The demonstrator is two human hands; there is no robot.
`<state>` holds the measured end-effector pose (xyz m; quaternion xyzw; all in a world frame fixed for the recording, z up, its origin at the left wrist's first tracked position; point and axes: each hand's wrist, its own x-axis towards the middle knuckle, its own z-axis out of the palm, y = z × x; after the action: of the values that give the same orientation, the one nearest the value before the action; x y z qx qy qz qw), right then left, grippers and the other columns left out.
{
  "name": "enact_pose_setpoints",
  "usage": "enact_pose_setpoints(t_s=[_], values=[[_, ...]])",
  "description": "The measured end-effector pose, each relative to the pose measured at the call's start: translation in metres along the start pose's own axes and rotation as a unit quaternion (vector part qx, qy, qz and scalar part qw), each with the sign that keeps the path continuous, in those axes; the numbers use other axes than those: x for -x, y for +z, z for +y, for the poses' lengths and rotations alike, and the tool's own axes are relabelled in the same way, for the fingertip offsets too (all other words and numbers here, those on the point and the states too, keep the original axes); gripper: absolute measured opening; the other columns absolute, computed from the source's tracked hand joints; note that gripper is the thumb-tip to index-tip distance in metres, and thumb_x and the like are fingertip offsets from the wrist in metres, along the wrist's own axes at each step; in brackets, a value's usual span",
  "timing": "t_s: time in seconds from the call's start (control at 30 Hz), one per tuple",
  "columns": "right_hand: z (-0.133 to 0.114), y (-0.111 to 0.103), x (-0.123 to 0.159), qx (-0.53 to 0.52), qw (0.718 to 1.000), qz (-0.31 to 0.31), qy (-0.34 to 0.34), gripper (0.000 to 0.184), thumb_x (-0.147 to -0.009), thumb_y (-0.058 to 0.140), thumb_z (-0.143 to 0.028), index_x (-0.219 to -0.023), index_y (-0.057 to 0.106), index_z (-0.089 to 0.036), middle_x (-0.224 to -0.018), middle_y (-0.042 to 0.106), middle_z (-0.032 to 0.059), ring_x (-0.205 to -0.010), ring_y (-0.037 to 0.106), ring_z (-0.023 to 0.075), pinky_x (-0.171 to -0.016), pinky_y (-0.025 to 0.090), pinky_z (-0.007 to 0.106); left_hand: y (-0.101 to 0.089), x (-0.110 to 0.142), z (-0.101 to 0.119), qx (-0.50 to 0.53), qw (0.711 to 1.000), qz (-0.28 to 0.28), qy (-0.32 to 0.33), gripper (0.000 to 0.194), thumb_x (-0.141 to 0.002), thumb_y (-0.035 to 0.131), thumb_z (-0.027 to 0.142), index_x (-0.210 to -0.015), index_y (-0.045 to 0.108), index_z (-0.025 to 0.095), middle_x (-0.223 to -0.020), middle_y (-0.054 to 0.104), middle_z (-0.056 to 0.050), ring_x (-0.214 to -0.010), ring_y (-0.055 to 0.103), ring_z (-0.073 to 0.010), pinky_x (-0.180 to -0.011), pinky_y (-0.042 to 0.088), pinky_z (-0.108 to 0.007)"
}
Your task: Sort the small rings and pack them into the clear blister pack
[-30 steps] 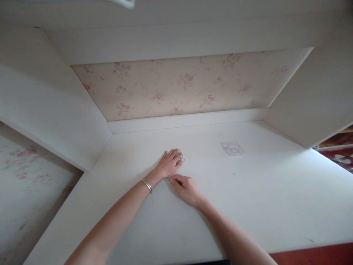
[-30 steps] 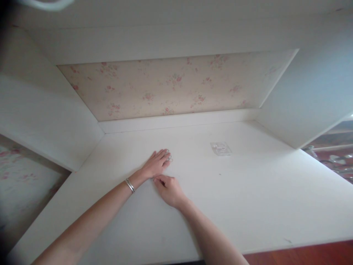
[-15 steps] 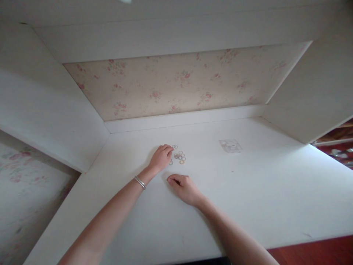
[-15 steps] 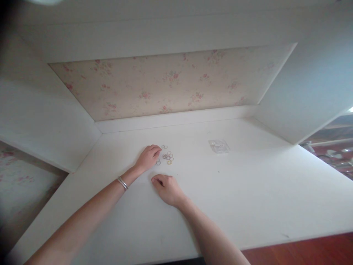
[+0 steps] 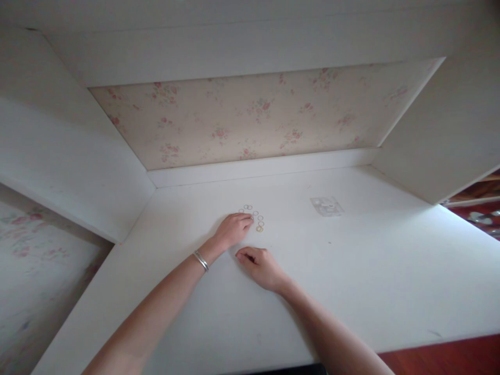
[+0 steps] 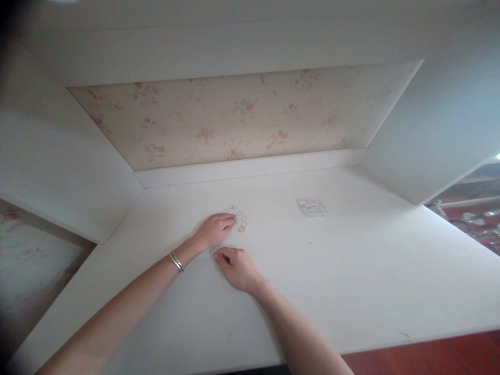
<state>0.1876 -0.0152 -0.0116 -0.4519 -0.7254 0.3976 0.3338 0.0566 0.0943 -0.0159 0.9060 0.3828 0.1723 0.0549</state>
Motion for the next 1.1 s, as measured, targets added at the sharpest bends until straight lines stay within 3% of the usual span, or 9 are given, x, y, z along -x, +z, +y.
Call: enact_pose_setpoints(t_s=[0.3,0.57,0.7,0.87,1.1], values=[[-0.001,-0.001,0.000,-0.009,1.000,0.016,0.006,0.028,-0.089,0.040,-0.029,-0.080,0.064,-0.017,-0.075,0.062,0.0008,-0.067,0.051,0.0116,-0.058,0.035,0.023,-0.007,0.017,-0.011,0.047,0.999,0.024,0.007,0.032,-0.086,0.042,0.014,-0.107,0.066,0.023,-0.109,0.067,-0.001,-0.102,0.059,-0.0161,-0.095,0.045,-0.033],[0.002,0.002,0.000,-0.014,0.999,0.023,0.018,0.026,-0.089,0.043,-0.029,-0.085,0.066,-0.019,-0.078,0.065,0.0004,-0.068,0.053,0.0116,-0.062,0.037,0.023,-0.015,0.029,-0.013,0.096,0.993,0.072,-0.018,0.031,-0.091,0.042,0.024,-0.117,0.058,0.024,-0.111,0.066,-0.001,-0.102,0.059,-0.0138,-0.095,0.044,-0.029],[0.003,0.003,0.000,-0.012,1.000,0.020,0.018,0.027,-0.090,0.042,-0.030,-0.087,0.066,-0.019,-0.079,0.065,0.0010,-0.070,0.054,0.0124,-0.063,0.038,0.024,-0.020,0.040,-0.016,0.071,0.993,0.084,-0.050,0.026,-0.091,0.043,0.023,-0.107,0.063,0.022,-0.105,0.066,-0.002,-0.100,0.057,-0.0155,-0.093,0.044,-0.031],[0.001,0.003,0.000,-0.007,1.000,0.021,0.015,0.029,-0.090,0.041,-0.031,-0.086,0.066,-0.018,-0.078,0.065,0.0017,-0.067,0.052,0.0119,-0.062,0.038,0.024,-0.020,0.052,-0.016,0.009,0.995,0.054,-0.085,0.023,-0.088,0.048,0.029,-0.100,0.066,0.022,-0.098,0.065,-0.004,-0.094,0.057,-0.0189,-0.090,0.044,-0.033],[0.001,0.002,0.000,-0.002,1.000,0.019,0.014,0.028,-0.090,0.042,-0.030,-0.083,0.065,-0.017,-0.073,0.062,0.0000,-0.064,0.050,0.0108,-0.059,0.036,0.022,-0.016,0.046,-0.011,-0.039,0.990,0.037,-0.129,0.023,-0.085,0.051,0.033,-0.099,0.066,0.023,-0.100,0.064,-0.004,-0.094,0.055,-0.0197,-0.090,0.042,-0.033]])
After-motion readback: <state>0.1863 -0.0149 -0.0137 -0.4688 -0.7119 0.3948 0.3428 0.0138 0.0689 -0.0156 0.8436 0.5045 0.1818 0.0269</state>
